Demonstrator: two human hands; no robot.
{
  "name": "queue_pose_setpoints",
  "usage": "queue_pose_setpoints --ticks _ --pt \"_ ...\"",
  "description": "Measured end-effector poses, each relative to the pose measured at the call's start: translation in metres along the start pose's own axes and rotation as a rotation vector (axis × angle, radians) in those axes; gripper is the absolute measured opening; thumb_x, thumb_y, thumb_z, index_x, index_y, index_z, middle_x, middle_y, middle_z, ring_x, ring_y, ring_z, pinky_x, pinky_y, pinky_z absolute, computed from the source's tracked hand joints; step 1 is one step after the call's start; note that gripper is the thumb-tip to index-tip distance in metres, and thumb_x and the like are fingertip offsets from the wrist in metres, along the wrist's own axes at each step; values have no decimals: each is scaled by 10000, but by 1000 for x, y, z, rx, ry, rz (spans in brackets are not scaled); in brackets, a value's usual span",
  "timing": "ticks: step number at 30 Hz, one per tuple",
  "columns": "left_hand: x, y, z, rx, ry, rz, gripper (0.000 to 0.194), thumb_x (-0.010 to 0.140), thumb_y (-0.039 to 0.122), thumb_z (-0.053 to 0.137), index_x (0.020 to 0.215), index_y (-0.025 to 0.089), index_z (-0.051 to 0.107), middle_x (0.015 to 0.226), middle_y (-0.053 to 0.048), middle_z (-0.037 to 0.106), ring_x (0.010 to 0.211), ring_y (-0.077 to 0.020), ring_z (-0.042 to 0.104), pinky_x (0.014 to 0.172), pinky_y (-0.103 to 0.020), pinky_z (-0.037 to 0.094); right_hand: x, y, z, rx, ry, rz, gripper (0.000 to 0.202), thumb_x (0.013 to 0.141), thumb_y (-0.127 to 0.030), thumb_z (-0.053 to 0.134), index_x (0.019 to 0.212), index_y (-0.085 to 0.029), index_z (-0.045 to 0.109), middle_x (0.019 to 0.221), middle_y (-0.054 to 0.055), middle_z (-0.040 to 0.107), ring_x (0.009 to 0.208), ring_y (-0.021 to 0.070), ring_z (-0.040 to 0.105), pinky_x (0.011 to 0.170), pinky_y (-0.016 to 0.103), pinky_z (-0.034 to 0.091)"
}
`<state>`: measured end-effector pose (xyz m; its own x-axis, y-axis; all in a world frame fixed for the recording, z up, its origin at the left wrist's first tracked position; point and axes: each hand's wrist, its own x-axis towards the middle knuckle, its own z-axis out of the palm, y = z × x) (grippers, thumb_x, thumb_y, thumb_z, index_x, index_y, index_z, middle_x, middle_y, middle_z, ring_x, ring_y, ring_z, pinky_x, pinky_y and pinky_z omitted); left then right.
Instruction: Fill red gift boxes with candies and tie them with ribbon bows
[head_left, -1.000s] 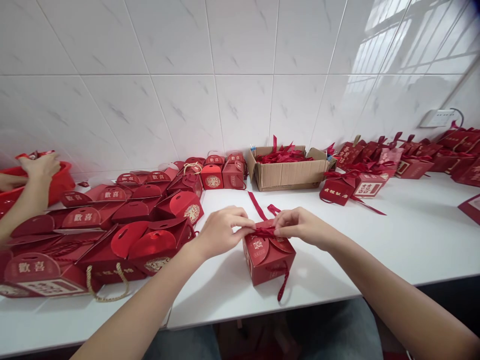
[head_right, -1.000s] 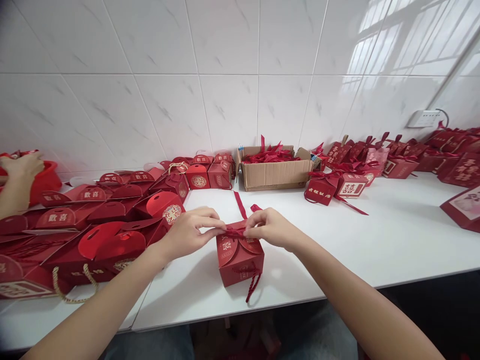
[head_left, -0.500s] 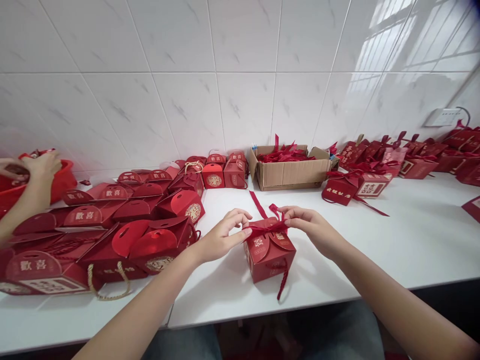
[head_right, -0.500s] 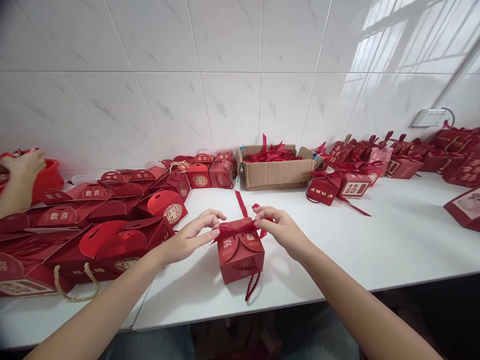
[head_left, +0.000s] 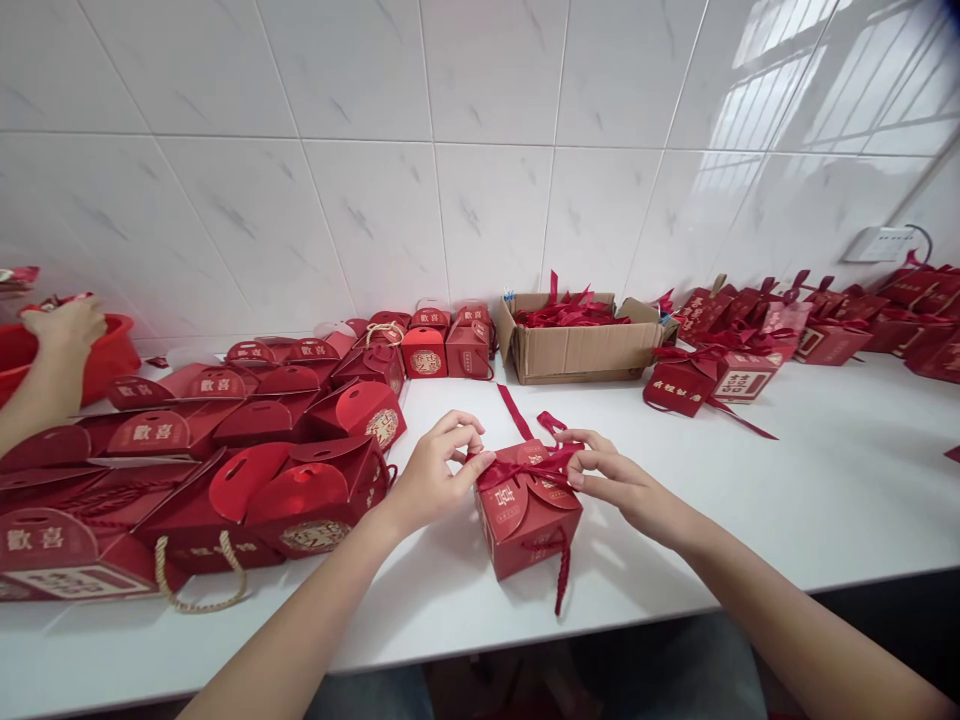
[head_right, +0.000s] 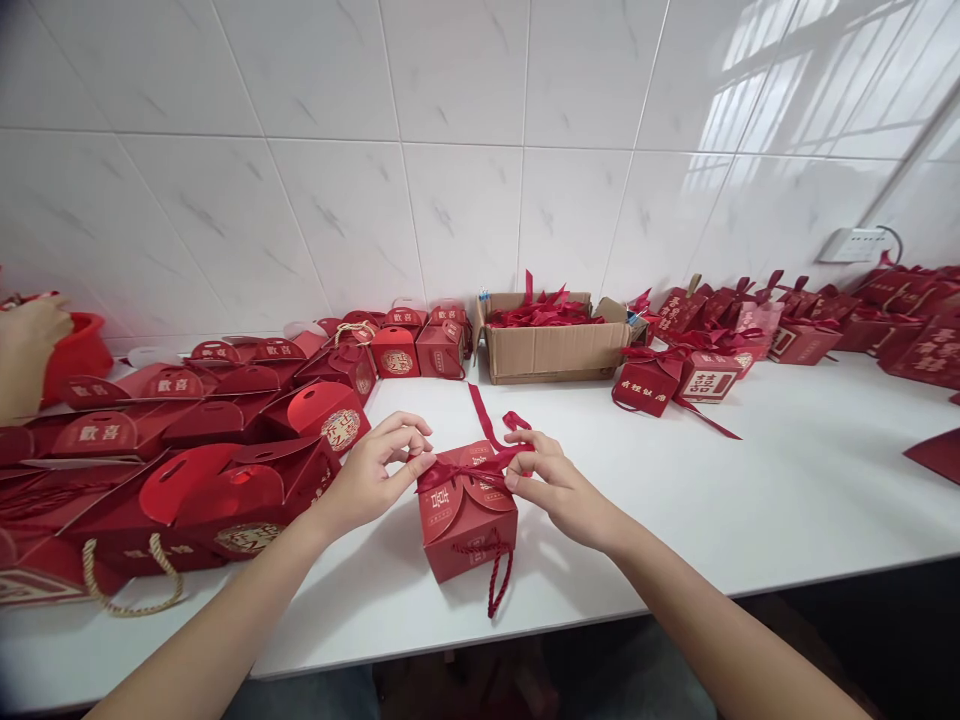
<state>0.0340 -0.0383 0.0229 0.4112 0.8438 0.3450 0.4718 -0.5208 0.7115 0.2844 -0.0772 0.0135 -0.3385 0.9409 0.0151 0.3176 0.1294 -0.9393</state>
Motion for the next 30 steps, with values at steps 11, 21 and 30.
queue_pose_setpoints --ticks 11,21,30 --pt "-2 -18 14 -463 -100 -121 271 864 352 542 717 191 382 927 -24 560 770 -120 517 716 -268 434 4 42 -18 153 -169 -194 785 693 -573 714 1346 -334 350 1537 66 185 1420 261 206 1138 453 240" --pt "-16 -36 25 -530 -141 -89 329 895 417 534 1136 247 387 1170 -78 478 1079 -205 539 926 -397 433 -32 67 7 19 -61 73 911 522 -434 841 1301 -197 432 1293 158 541 1175 342 536 1010 479 430" --pt "-16 -38 26 -431 -168 -118 414 909 500 454 1222 260 327 1202 -103 433 1044 -213 544 890 -434 459 -103 151 -142 -887 1059 816 962 759 -708 412 1416 -16 289 1371 348 377 1293 476 361 1024 580 321"
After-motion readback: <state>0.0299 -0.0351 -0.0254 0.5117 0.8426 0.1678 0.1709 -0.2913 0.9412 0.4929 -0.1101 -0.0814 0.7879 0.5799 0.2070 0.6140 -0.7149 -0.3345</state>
